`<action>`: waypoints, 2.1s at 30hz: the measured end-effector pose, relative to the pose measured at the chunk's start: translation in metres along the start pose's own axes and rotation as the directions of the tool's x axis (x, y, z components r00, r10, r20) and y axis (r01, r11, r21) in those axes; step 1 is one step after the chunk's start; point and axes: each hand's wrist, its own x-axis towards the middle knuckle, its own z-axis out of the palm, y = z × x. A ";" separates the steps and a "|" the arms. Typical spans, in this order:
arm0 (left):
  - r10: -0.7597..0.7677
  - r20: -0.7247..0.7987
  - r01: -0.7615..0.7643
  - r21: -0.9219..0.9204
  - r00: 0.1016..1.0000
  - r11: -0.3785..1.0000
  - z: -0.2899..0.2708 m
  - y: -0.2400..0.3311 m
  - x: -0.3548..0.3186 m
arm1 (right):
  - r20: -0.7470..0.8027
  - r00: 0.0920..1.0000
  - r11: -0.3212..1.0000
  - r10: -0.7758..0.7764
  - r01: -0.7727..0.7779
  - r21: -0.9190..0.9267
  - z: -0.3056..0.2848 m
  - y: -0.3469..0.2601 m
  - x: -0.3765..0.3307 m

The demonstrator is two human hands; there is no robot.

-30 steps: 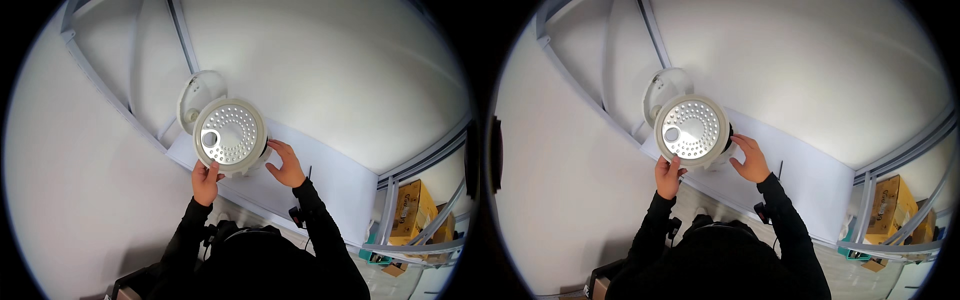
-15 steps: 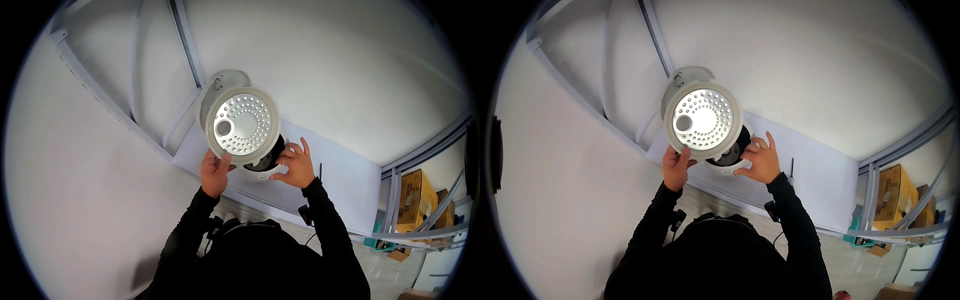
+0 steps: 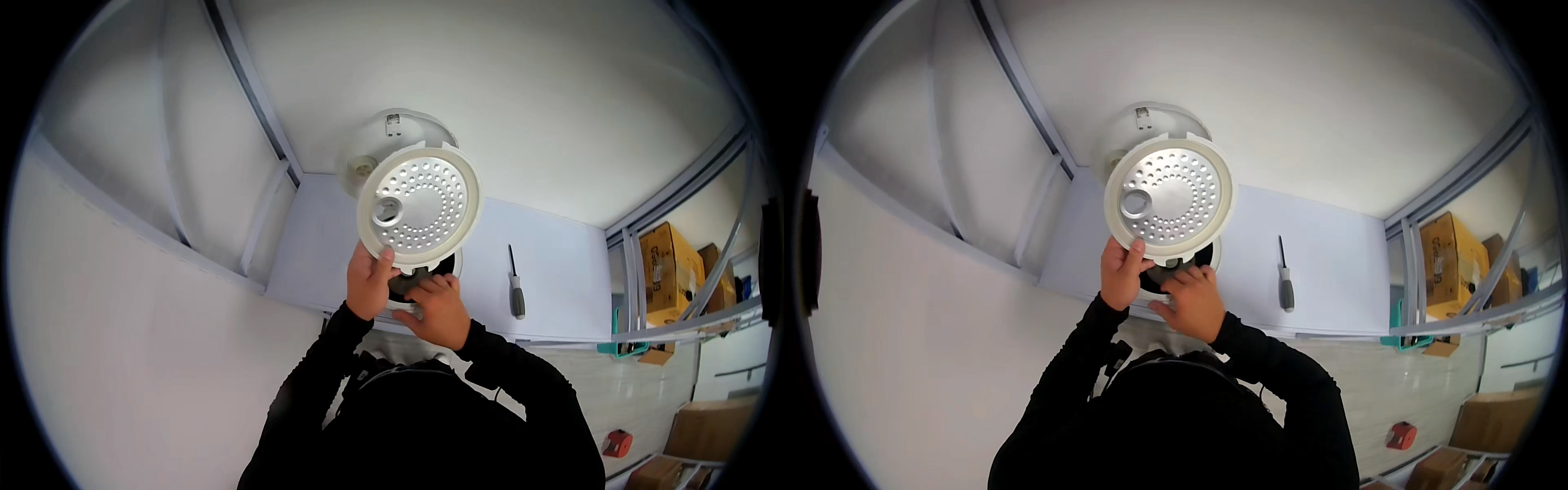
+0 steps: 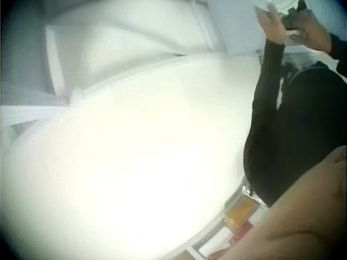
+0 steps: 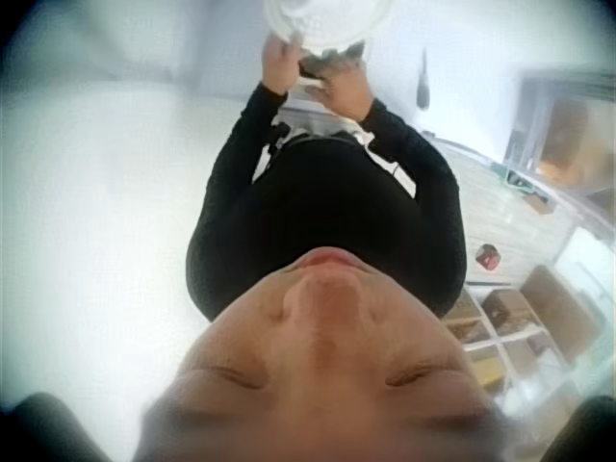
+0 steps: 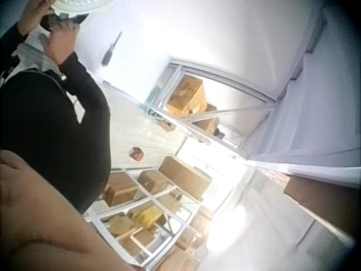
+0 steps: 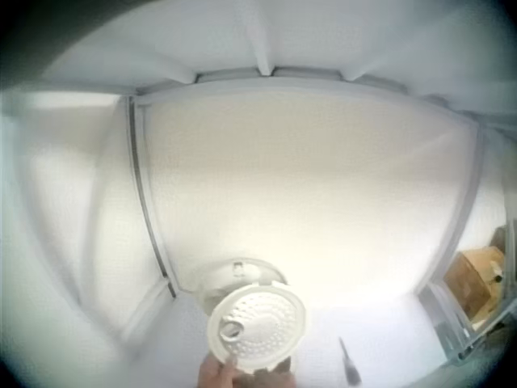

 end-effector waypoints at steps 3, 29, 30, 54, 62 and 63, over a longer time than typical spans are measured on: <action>-0.024 0.017 0.025 -0.059 1.000 0.998 -0.003 0.005 0.010 | -0.021 0.999 0.986 -0.039 0.042 0.164 0.001 -0.011 0.000; 0.205 0.231 -0.170 -0.162 0.951 0.972 -0.029 0.041 0.028 | -0.158 0.854 0.398 0.496 -0.062 0.915 0.017 -0.027 0.058; 0.276 0.230 -0.257 -0.111 0.933 0.960 -0.030 0.044 0.029 | -0.129 0.862 0.387 0.490 -0.083 0.918 0.014 -0.030 0.058; 0.199 -0.165 -0.219 -0.108 0.966 0.970 -0.028 0.049 0.023 | -0.156 0.855 0.574 0.494 -0.187 0.797 0.018 -0.072 0.060; 0.237 -0.153 -0.250 -0.070 0.959 0.966 -0.026 0.048 0.017 | -0.108 0.867 0.566 0.486 -0.218 0.795 0.013 -0.066 0.052; 0.258 -0.149 -0.268 -0.054 0.955 0.962 -0.025 0.050 0.016 | -0.088 0.879 0.570 0.468 -0.224 0.791 0.007 -0.065 0.052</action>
